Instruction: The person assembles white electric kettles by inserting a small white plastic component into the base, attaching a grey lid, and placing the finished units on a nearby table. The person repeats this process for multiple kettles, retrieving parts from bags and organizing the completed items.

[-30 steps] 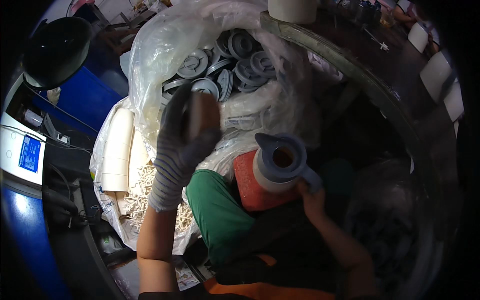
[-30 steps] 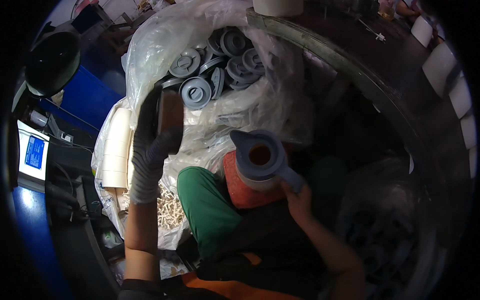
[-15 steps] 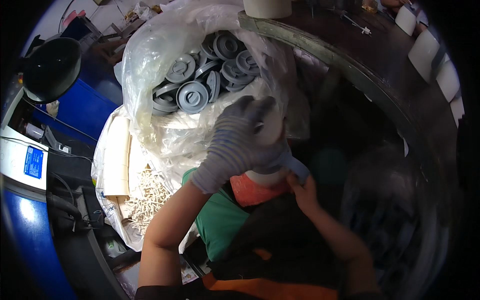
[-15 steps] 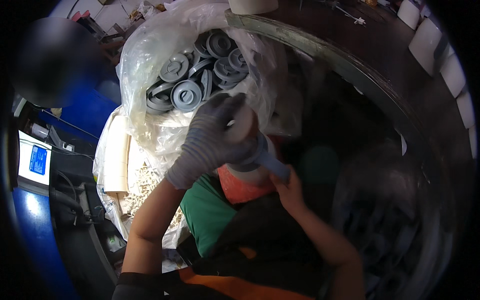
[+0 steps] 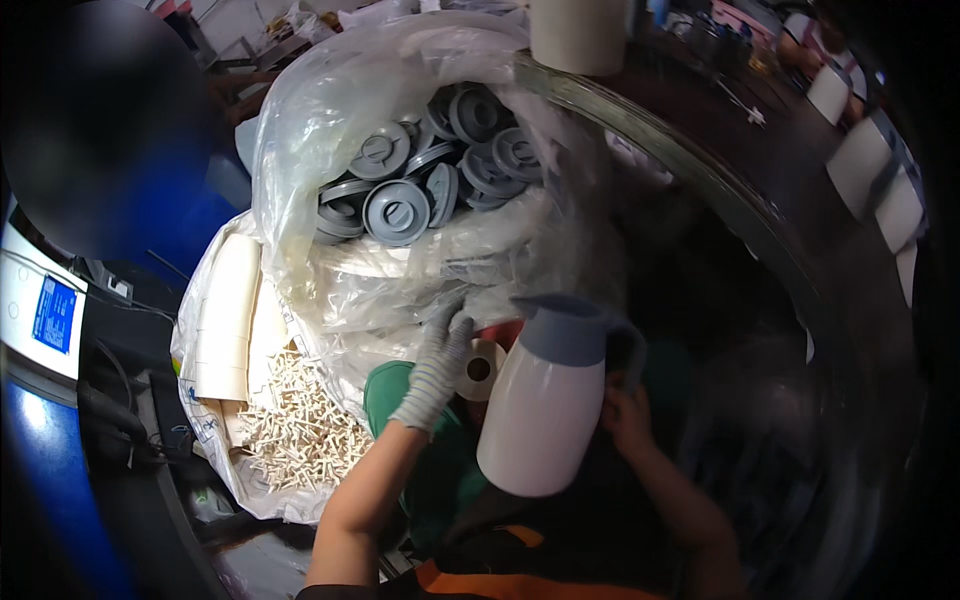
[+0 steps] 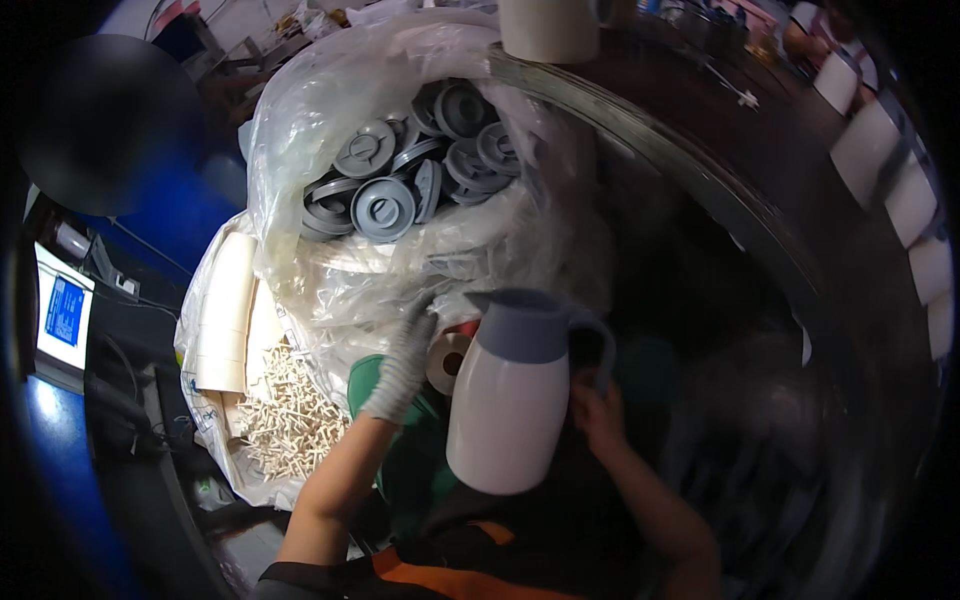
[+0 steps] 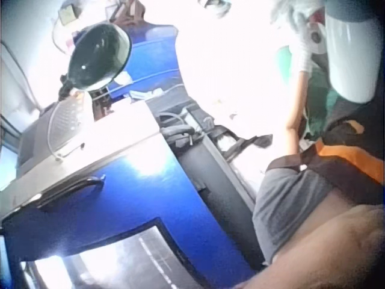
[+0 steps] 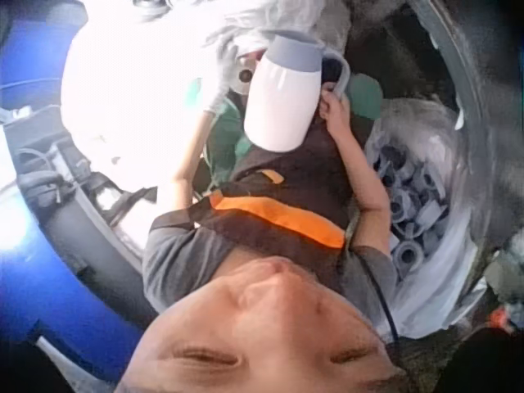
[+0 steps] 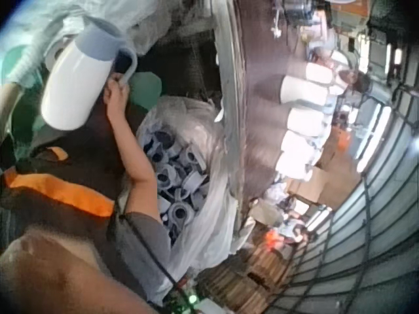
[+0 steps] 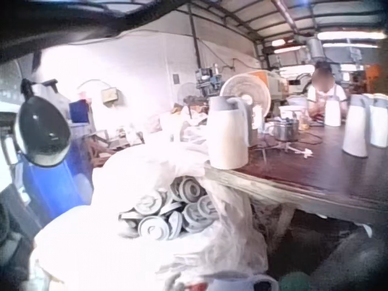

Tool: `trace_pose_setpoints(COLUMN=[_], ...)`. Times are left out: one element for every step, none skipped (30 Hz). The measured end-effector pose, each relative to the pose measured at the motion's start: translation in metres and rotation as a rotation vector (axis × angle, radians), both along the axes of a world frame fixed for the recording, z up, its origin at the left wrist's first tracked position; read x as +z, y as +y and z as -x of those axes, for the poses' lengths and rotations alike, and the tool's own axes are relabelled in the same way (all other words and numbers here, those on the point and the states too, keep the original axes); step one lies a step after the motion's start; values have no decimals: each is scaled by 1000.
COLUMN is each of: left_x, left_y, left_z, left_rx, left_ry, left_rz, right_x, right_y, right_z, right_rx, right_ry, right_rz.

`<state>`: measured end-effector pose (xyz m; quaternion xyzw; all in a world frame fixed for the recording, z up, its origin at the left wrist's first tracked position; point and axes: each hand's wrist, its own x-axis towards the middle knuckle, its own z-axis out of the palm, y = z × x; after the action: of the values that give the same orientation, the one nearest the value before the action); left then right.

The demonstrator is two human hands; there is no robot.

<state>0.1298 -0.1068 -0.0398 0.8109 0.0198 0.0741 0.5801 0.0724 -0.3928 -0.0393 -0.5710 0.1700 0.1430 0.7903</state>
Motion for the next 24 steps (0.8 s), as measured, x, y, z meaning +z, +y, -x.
trace_pose_setpoints(left_x=[30,83,96,108,121,132,129,124,117,96,89,83,75,54,61,69,62,46,32,43,45,43,41,35], left_y=[5,4,18,24,26,28,35,45,54,63,72,81,89,100,97,95,94,96,100,93,93,90,89,87], left_z=[-4,7,8,12,15,19,20,22,25,32,40,46,52,66,71,76,83,90,92,87,89,86,87,84], left_rx=[7,-118,-265,-427,-593,-562,-510,-462,-416,-331,-248,-166,-96,-21,56,140,207,246,289,375,445,469,516,532], left_ry=[3,-1,141,130,117,238,311,381,449,257,306,355,396,404,423,434,409,396,381,351,352,360,362,352], left_rz=[402,220,156,89,21,-279,-195,-108,-21,-98,18,133,255,441,611,776,968,1024,1083,981,977,989,992,1016], right_x=[7,13,21,30,38,49,57,65,68,65,62,60,53,42,30,23,25,1,-16,-22,-3,-17,-11,-24], right_y=[2,3,9,15,18,28,37,45,52,55,66,80,89,102,115,128,146,153,157,153,170,154,157,148], right_z=[-4,-9,-16,-22,-29,-36,-46,-55,-67,-84,-106,-132,-160,-190,-220,-250,-277,-317,-350,-382,-398,-423,-436,-447], right_rx=[27,129,246,356,461,538,589,636,679,698,684,666,638,611,604,592,572,557,456,411,495,283,304,249], right_ry=[42,-1,-54,-102,-148,-187,-192,-196,-198,-131,-174,-215,-296,-382,-517,-652,-646,-701,-927,-986,-753,-806,-447,-486], right_rz=[31,98,164,235,307,377,337,300,264,120,109,97,255,400,505,602,769,917,1137,1329,1516,1507,1336,1307])
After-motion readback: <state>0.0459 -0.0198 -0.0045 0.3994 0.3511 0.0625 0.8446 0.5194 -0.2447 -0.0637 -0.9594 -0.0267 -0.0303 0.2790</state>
